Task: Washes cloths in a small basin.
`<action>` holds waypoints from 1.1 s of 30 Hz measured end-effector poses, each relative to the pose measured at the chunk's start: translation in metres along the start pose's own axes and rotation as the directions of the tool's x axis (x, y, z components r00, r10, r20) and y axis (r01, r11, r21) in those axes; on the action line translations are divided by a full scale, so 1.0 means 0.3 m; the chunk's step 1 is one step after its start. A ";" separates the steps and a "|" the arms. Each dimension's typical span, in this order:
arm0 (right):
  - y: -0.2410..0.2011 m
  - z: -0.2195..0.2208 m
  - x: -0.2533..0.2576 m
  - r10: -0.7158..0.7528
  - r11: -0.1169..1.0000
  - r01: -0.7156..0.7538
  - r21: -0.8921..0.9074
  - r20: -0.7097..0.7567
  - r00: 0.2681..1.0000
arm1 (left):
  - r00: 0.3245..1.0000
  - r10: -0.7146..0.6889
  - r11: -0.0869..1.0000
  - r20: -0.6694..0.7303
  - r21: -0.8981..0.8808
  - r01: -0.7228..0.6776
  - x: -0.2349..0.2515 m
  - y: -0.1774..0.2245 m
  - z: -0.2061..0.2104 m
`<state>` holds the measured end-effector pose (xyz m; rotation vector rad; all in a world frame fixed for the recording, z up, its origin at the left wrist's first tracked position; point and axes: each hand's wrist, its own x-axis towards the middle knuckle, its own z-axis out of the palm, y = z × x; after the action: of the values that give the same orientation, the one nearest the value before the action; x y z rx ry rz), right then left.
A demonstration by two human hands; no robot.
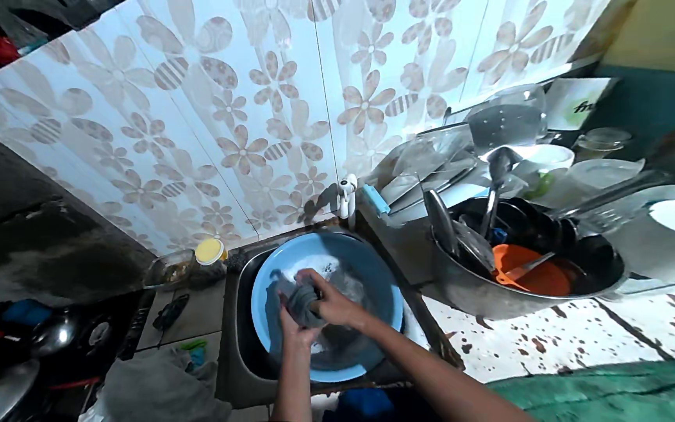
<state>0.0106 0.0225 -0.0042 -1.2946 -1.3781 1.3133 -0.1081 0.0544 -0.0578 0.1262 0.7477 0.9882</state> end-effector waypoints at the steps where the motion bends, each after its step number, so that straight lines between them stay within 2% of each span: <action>1: 0.003 -0.010 -0.005 0.000 1.000 0.000 0.027 -0.009 1.000 | 1.000 0.020 1.000 0.017 -0.012 -0.020 0.003 -0.002 -0.001; 3: 0.019 -0.020 -0.009 0.008 1.000 -0.005 0.021 -0.160 0.987 | 0.997 0.071 0.996 -0.008 0.060 -0.070 0.003 -0.001 0.024; 5: 0.054 -0.018 0.000 0.046 0.998 -0.057 -0.020 -0.360 0.932 | 0.985 0.161 0.975 -0.058 0.163 -0.150 0.002 -0.007 0.060; 7: 0.098 -0.005 0.029 0.199 0.980 -0.183 0.080 -0.482 0.853 | 0.940 0.306 0.915 -0.150 0.318 -0.247 -0.003 -0.021 0.098; 8: 0.118 -0.002 0.045 0.283 0.959 -0.237 0.154 -0.492 0.824 | 0.905 0.369 0.880 -0.212 0.393 -0.267 -0.008 -0.027 0.114; 10: 0.142 -0.005 0.066 0.348 0.937 -0.316 0.149 -0.452 0.821 | 0.864 0.453 0.811 -0.220 0.504 -0.297 -0.016 -0.037 0.137; 12: 0.138 -0.012 0.074 0.392 0.914 -0.403 0.054 -0.373 0.841 | 0.837 0.531 0.720 -0.133 0.592 -0.363 -0.015 -0.039 0.140; 15: 0.144 -0.016 0.086 0.521 0.847 -0.440 0.298 -0.304 0.798 | 0.800 0.590 0.489 0.109 0.740 -0.462 -0.024 -0.025 0.136; 17: 0.147 -0.031 0.095 0.594 0.763 -0.470 0.444 -0.194 0.781 | 0.730 0.610 0.276 0.310 0.780 -0.562 -0.024 -0.021 0.137; 18: 0.136 -0.037 0.094 0.637 0.701 -0.511 0.497 -0.115 0.762 | 0.707 0.587 0.203 0.393 0.775 -0.599 -0.031 -0.017 0.142; 20: 0.119 -0.049 0.095 0.692 0.590 -0.571 0.571 0.007 0.722 | 0.682 0.566 0.142 0.463 0.760 -0.634 -0.035 -0.015 0.146; 21: 0.119 -0.052 0.093 0.698 0.559 -0.569 0.603 0.028 0.716 | 0.693 0.583 0.179 0.424 0.765 -0.619 -0.034 -0.015 0.144; 22: 0.131 -0.056 0.088 0.685 0.537 -0.544 0.645 0.043 0.727 | 0.714 0.622 0.275 0.322 0.764 -0.583 -0.031 -0.017 0.140; 24: 0.170 -0.063 0.054 0.594 0.479 -0.437 0.761 0.086 0.800 | 0.750 0.661 0.524 0.030 0.697 -0.490 -0.035 -0.012 0.138; 25: 0.188 -0.056 0.035 0.530 0.438 -0.380 0.815 0.107 0.841 | 0.749 0.658 0.598 -0.077 0.657 -0.458 -0.037 -0.003 0.135; 26: 0.194 -0.041 0.019 0.480 0.395 -0.347 0.851 0.131 0.867 | 0.744 0.656 0.624 -0.127 0.645 -0.440 -0.036 0.001 0.125; 28: 0.173 -0.002 0.014 0.489 0.311 -0.304 0.900 0.122 0.864 | 0.746 0.664 0.568 -0.055 0.686 -0.455 -0.038 -0.020 0.084; 29: 0.153 0.008 0.027 0.546 0.296 -0.295 0.908 0.093 0.833 | 0.762 0.645 0.531 0.061 0.682 -0.503 -0.043 -0.034 0.060; 30: 0.138 0.012 0.045 0.603 0.297 -0.281 0.913 0.049 0.796 | 0.781 0.607 0.543 0.150 0.639 -0.545 -0.058 -0.044 0.049; 31: 0.131 0.011 0.059 0.627 0.319 -0.243 0.916 -0.011 0.779 | 0.807 0.559 0.615 0.189 0.558 -0.557 -0.079 -0.050 0.048; 32: 0.134 0.001 0.066 0.588 0.380 -0.195 0.904 -0.073 0.806 | 0.829 0.533 0.709 0.166 0.447 -0.546 -0.096 -0.053 0.059; 33: 0.147 -0.022 0.069 0.489 0.476 -0.152 0.866 -0.118 0.864 | 0.861 0.496 0.794 0.113 0.343 -0.503 -0.108 -0.046 0.073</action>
<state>0.0202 0.0409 -0.0489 -1.0145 -0.0972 1.5959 -0.0951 0.0258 -0.0305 0.6875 0.8986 1.3408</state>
